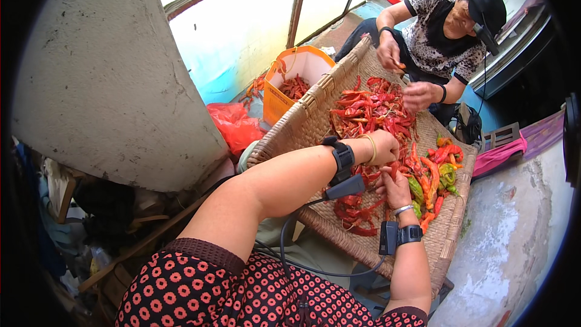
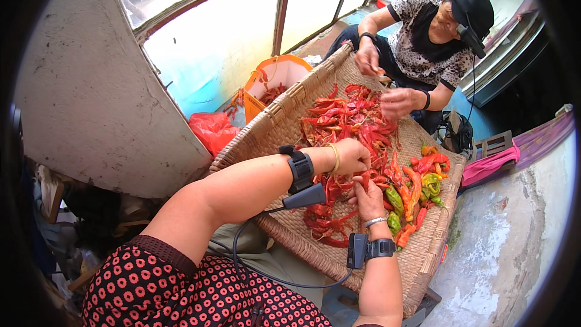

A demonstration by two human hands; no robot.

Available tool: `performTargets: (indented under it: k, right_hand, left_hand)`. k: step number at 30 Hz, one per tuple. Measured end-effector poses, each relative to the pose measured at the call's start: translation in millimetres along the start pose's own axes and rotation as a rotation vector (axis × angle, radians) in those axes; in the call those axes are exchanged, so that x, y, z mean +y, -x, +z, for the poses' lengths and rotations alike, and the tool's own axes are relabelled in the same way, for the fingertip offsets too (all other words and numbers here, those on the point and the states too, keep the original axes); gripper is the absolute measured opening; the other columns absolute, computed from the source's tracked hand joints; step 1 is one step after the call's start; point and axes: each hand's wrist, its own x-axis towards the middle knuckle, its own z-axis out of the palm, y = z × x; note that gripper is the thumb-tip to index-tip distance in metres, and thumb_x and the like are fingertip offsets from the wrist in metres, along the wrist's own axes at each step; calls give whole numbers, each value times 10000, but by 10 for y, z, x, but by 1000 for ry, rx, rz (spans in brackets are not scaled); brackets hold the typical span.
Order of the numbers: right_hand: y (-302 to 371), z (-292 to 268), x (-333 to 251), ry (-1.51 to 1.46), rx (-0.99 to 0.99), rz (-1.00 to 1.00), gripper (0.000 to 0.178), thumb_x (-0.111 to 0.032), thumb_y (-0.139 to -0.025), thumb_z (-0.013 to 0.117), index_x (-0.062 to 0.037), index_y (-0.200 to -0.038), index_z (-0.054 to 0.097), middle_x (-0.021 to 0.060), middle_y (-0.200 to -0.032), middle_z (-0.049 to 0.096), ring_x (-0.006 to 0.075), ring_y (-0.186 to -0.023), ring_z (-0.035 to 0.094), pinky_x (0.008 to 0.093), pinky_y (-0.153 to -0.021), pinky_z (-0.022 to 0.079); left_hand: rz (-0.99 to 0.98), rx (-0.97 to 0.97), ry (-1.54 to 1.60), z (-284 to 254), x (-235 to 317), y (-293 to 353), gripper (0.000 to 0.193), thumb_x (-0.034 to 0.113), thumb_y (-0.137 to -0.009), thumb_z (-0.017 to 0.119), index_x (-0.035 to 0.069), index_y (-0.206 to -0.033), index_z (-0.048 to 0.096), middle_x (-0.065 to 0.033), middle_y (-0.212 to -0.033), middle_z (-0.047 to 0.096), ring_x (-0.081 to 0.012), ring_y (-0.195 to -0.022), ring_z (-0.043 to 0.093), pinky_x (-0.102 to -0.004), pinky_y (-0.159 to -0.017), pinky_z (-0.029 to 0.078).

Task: The person sorts through a pile of red and green peppers on a woven tray by hand, picking up individual peppers, pulling off the stems, and placing the peppers back onto the tray.

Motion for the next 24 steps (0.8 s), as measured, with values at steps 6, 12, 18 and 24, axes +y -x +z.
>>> performTargets:
  k: [6,12,18,24]
  right_hand:
    - [-40,-25,38,11,-70,-26,156,-131,-824,497,-20,-923,545,8,-647,529,63,-508,495,182,-472,407]
    - [-28,-49,61,83,-54,-23,150,-111,-794,522,-17,-905,557,3,-666,533,64,-510,498,191,-485,416]
    - [-101,-77,215,382,-11,-247,248,-91,-694,605,-36,-932,559,45,-715,562,115,-618,534,239,-591,446]
    - [-37,-67,107,676,-18,-249,290,-97,-640,638,-66,-921,572,104,-798,582,215,-685,564,294,-652,453]
  left_hand:
    - [62,633,942,-388,-81,-165,132,85,-791,506,28,-903,547,-28,-656,557,-94,-515,541,-202,-444,432]
    - [-167,1307,1126,-813,-304,-122,250,78,-816,457,38,-1058,411,-79,-793,515,-117,-582,537,-207,-445,436]
    - [-92,420,112,-355,-268,-89,141,120,-720,527,35,-791,614,-88,-676,604,-167,-560,578,-286,-543,471]
    - [-123,-219,-659,-37,-8,40,223,219,-685,576,94,-864,623,-108,-849,605,-272,-778,574,-362,-691,461]
